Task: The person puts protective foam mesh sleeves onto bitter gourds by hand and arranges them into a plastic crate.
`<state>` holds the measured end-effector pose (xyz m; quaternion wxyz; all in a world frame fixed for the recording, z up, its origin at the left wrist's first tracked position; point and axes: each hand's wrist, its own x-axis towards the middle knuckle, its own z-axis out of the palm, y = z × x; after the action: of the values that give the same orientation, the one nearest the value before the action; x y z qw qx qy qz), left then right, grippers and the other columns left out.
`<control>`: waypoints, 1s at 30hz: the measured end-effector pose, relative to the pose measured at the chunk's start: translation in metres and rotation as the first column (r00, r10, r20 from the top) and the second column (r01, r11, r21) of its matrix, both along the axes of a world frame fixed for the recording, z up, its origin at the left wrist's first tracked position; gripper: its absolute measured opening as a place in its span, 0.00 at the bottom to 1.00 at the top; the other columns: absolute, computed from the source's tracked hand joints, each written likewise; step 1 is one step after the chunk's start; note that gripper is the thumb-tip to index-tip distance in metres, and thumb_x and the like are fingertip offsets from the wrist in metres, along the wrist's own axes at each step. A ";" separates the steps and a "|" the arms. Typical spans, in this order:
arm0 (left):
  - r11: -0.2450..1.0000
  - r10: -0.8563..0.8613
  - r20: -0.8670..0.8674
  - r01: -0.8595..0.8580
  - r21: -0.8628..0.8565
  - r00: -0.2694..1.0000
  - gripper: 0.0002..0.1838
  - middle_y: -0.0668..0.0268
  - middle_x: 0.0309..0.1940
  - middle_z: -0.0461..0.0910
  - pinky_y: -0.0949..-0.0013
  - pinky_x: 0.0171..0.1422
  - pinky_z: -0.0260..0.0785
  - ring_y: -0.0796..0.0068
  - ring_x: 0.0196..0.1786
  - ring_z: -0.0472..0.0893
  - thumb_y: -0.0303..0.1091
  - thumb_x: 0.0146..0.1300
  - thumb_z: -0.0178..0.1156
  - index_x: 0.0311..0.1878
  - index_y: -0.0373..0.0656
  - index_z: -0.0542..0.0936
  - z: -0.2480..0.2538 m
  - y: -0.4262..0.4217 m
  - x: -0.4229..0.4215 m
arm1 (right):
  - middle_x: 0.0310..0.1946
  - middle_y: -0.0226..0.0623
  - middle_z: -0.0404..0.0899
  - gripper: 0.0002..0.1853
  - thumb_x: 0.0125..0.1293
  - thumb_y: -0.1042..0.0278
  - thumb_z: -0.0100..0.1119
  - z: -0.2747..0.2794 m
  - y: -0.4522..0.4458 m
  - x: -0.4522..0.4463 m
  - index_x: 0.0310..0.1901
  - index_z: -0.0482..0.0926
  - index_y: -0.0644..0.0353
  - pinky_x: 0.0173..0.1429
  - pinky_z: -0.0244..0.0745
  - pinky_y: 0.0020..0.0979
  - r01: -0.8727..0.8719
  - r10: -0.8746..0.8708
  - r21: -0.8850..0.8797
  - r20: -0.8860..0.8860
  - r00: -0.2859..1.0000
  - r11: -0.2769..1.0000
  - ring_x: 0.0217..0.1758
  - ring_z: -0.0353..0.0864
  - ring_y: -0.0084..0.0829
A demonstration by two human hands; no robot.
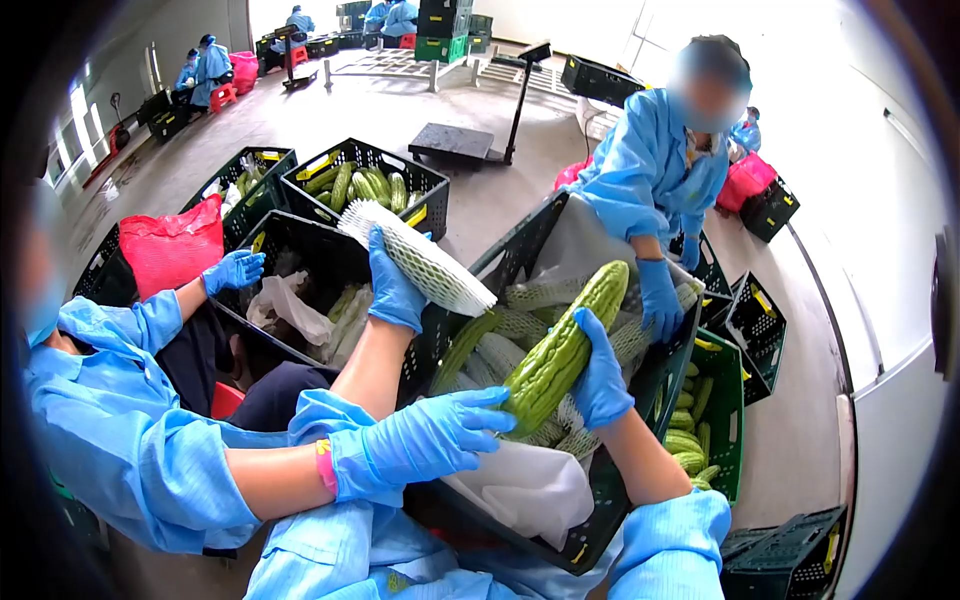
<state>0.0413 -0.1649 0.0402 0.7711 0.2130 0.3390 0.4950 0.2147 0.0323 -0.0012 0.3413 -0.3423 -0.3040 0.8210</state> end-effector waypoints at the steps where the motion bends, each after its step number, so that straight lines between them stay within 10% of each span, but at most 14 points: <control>1: 0.997 -0.073 0.453 0.078 0.008 0.889 0.14 0.57 0.54 0.77 0.49 0.65 0.66 0.56 0.51 0.77 0.28 0.65 0.55 0.52 0.36 0.77 -0.016 0.003 -0.003 | 0.48 0.39 0.78 0.29 0.61 0.49 0.67 -0.013 0.010 0.000 0.57 0.73 0.60 0.63 0.71 0.38 0.021 -0.023 0.030 0.047 0.999 0.999 0.51 0.78 0.34; 13: 0.973 0.226 0.197 -0.229 -0.012 0.954 0.20 0.57 0.49 0.79 0.51 0.60 0.69 0.57 0.47 0.78 0.42 0.64 0.53 0.53 0.39 0.77 -0.044 0.019 -0.032 | 0.44 0.37 0.80 0.26 0.58 0.56 0.71 -0.028 0.034 0.000 0.52 0.78 0.63 0.57 0.74 0.34 0.128 -0.165 0.152 0.260 0.951 0.980 0.46 0.79 0.32; 30: 0.612 0.723 0.369 -0.789 0.051 0.584 0.30 0.58 0.43 0.80 0.53 0.52 0.74 0.59 0.43 0.80 0.61 0.63 0.50 0.54 0.44 0.76 -0.077 0.148 -0.117 | 0.40 0.30 0.80 0.23 0.56 0.71 0.70 0.008 0.021 0.004 0.54 0.76 0.58 0.50 0.77 0.30 0.033 -0.169 0.499 0.229 0.959 0.866 0.42 0.81 0.25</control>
<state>-0.0753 -0.0171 -0.0364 0.5009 0.0461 0.2168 0.8367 0.2188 0.0535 0.0064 0.4159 -0.3669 -0.5263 0.6445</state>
